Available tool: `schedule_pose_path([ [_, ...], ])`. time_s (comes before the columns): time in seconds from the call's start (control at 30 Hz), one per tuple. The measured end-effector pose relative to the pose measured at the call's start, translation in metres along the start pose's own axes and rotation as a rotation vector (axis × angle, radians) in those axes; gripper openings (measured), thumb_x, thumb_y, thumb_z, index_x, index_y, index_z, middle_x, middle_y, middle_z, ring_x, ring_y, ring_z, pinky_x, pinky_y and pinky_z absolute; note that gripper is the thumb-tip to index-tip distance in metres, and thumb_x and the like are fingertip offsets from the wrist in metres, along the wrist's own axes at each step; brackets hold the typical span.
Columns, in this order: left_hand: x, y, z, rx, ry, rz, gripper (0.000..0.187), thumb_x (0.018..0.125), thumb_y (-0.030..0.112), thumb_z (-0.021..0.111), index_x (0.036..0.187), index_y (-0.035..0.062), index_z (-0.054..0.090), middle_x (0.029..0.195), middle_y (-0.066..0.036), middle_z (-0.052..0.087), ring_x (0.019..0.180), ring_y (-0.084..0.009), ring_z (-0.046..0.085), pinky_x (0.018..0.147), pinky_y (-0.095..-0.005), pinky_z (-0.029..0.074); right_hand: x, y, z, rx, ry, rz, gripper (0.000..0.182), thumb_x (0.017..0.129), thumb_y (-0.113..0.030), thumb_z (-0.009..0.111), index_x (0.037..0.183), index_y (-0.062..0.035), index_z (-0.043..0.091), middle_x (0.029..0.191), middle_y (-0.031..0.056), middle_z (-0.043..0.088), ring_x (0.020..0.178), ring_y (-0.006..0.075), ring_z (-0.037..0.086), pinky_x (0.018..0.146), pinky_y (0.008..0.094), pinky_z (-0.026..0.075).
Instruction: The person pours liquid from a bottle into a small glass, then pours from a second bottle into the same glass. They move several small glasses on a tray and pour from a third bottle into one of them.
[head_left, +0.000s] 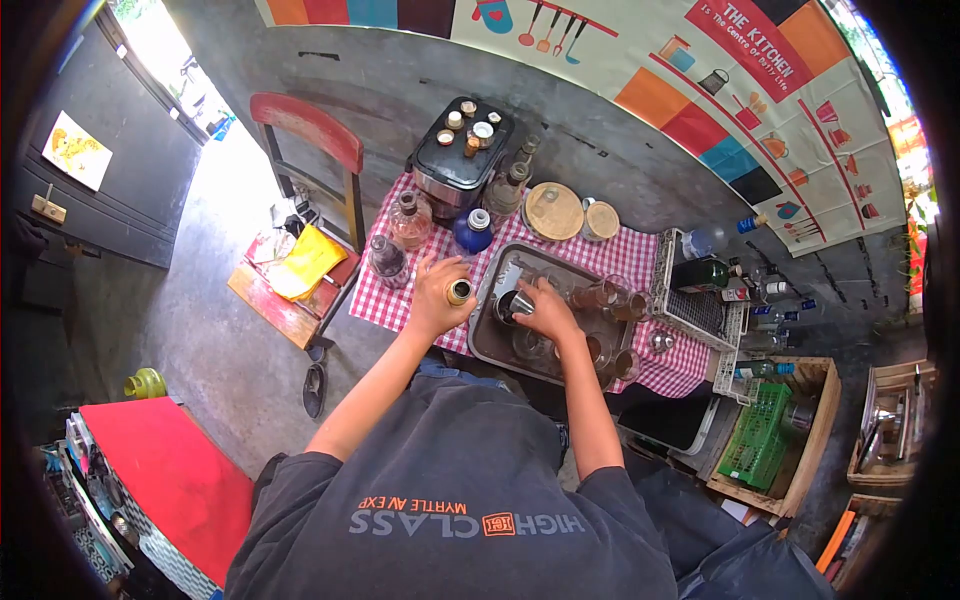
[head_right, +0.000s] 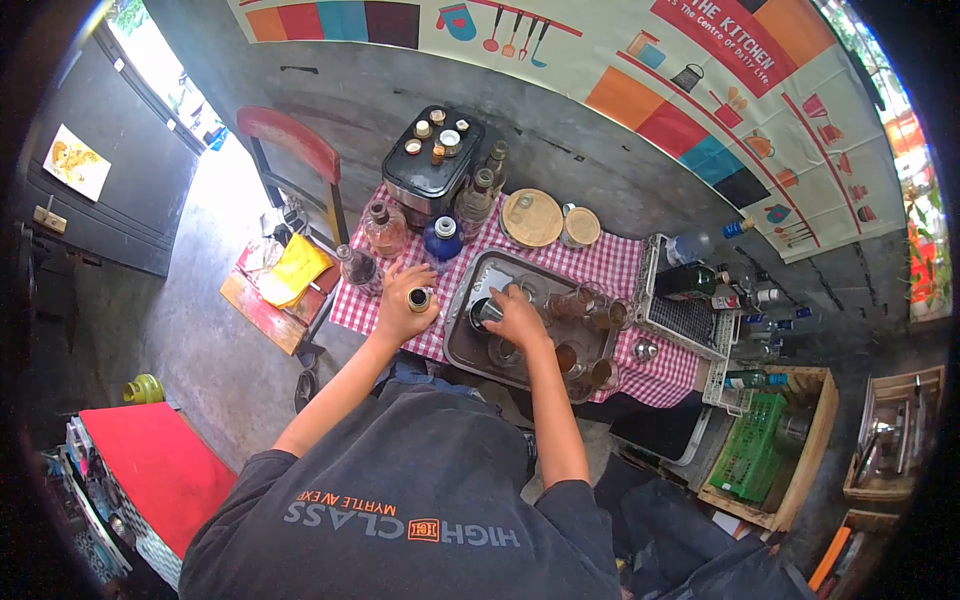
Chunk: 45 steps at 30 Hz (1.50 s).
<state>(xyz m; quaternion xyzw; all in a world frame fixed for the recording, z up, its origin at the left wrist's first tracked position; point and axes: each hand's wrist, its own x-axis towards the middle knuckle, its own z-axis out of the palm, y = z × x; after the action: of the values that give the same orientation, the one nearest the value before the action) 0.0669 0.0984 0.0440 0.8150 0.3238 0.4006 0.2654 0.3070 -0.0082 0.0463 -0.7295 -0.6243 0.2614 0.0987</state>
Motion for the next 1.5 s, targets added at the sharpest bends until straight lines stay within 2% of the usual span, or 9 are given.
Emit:
schedule_pose_path([
  [0.43, 0.009, 0.007, -0.014, -0.072, -0.207, -0.041, 0.026, 0.069, 0.021, 0.082, 0.089, 0.0092, 0.07, 0.114, -0.008, 0.074, 0.113, -0.0245, 0.067, 0.107, -0.0503, 0.033, -0.047, -0.028, -0.017, 0.3, 0.382, 0.083, 0.056, 0.075, -0.012, 0.085, 0.124, -0.0002, 0.062, 0.114, 0.0184, 0.06, 0.109, 0.0385, 0.061, 0.093, 0.0421, 0.05],
  [0.57, 0.02, 0.009, -0.017, -0.184, -0.25, -0.004, 0.014, 0.079, 0.017, 0.076, 0.089, 0.0082, 0.071, 0.113, -0.008, 0.075, 0.113, -0.0237, 0.067, 0.108, -0.0509, 0.031, -0.065, -0.062, -0.024, 0.384, 0.465, 0.171, 0.054, 0.075, -0.011, 0.085, 0.123, -0.0003, 0.062, 0.112, 0.016, 0.059, 0.106, 0.0356, 0.062, 0.092, 0.0407, 0.05],
  [0.7, 0.029, 0.011, -0.016, -0.411, -0.25, -0.061, 0.01, 0.081, 0.007, 0.073, 0.09, 0.0036, 0.071, 0.108, -0.011, 0.076, 0.11, -0.0282, 0.069, 0.098, -0.0463, 0.046, -0.074, -0.096, -0.031, 0.446, 0.561, 0.161, 0.055, 0.075, -0.011, 0.085, 0.123, -0.0005, 0.061, 0.111, 0.0146, 0.059, 0.106, 0.0334, 0.062, 0.092, 0.0393, 0.05],
  [0.73, 0.031, 0.014, -0.016, -0.457, -0.234, -0.061, 0.009, 0.083, 0.005, 0.071, 0.091, -0.0006, 0.072, 0.098, -0.014, 0.076, 0.095, -0.0277, 0.073, 0.083, -0.0389, 0.054, -0.076, -0.105, -0.034, 0.448, 0.582, 0.157, 0.055, 0.075, -0.011, 0.085, 0.123, -0.0005, 0.061, 0.112, 0.0144, 0.059, 0.106, 0.0329, 0.062, 0.092, 0.039, 0.05],
  [0.87, 0.047, 0.032, -0.032, -0.505, -0.394, -0.185, 0.008, 0.083, 0.007, 0.073, 0.084, -0.0006, 0.072, 0.078, -0.016, 0.072, 0.068, -0.0267, 0.072, 0.062, -0.0354, 0.054, -0.078, -0.135, -0.053, 0.501, 0.605, 0.176, 0.056, 0.074, -0.009, 0.085, 0.124, -0.0009, 0.062, 0.113, 0.0137, 0.059, 0.106, 0.0305, 0.062, 0.093, 0.0375, 0.05],
  [0.97, 0.064, 0.048, -0.046, -0.566, -0.48, -0.204, 0.006, 0.084, 0.004, 0.073, 0.085, -0.0012, 0.071, 0.073, -0.012, 0.071, 0.066, -0.0199, 0.07, 0.062, -0.0311, 0.052, -0.077, -0.153, -0.066, 0.552, 0.628, 0.198, 0.056, 0.072, -0.006, 0.085, 0.124, -0.0018, 0.064, 0.114, 0.0121, 0.059, 0.107, 0.0268, 0.062, 0.093, 0.0353, 0.049],
  [1.1, 0.086, 0.075, -0.067, -0.561, -0.592, -0.073, 0.007, 0.083, 0.008, 0.073, 0.083, 0.001, 0.072, 0.073, -0.012, 0.071, 0.064, -0.0234, 0.07, 0.064, -0.0338, 0.053, -0.077, -0.165, -0.078, 0.525, 0.673, 0.134, 0.059, 0.07, -0.003, 0.086, 0.125, -0.0025, 0.064, 0.114, 0.0114, 0.059, 0.107, 0.0266, 0.061, 0.093, 0.0356, 0.049],
  [1.27, 0.108, 0.109, -0.094, -0.409, -0.792, -0.169, 0.007, 0.077, 0.01, 0.071, 0.079, 0.0028, 0.07, 0.072, -0.018, 0.069, 0.071, -0.0363, 0.07, 0.067, -0.0402, 0.054, -0.085, -0.173, -0.097, 0.502, 0.682, 0.047, 0.062, 0.068, -0.002, 0.086, 0.126, -0.0024, 0.063, 0.113, 0.0118, 0.059, 0.107, 0.0275, 0.061, 0.093, 0.0361, 0.049],
  [1.5, 0.115, 0.13, -0.108, -0.114, -0.899, -0.1, 0.014, 0.074, 0.015, 0.068, 0.082, 0.0029, 0.072, 0.076, -0.023, 0.068, 0.076, -0.0436, 0.068, 0.072, -0.0485, 0.054, -0.094, -0.157, -0.111, 0.511, 0.631, -0.09, 0.062, 0.068, -0.004, 0.087, 0.126, -0.0025, 0.064, 0.113, 0.0124, 0.059, 0.106, 0.0281, 0.061, 0.093, 0.0364, 0.049],
])
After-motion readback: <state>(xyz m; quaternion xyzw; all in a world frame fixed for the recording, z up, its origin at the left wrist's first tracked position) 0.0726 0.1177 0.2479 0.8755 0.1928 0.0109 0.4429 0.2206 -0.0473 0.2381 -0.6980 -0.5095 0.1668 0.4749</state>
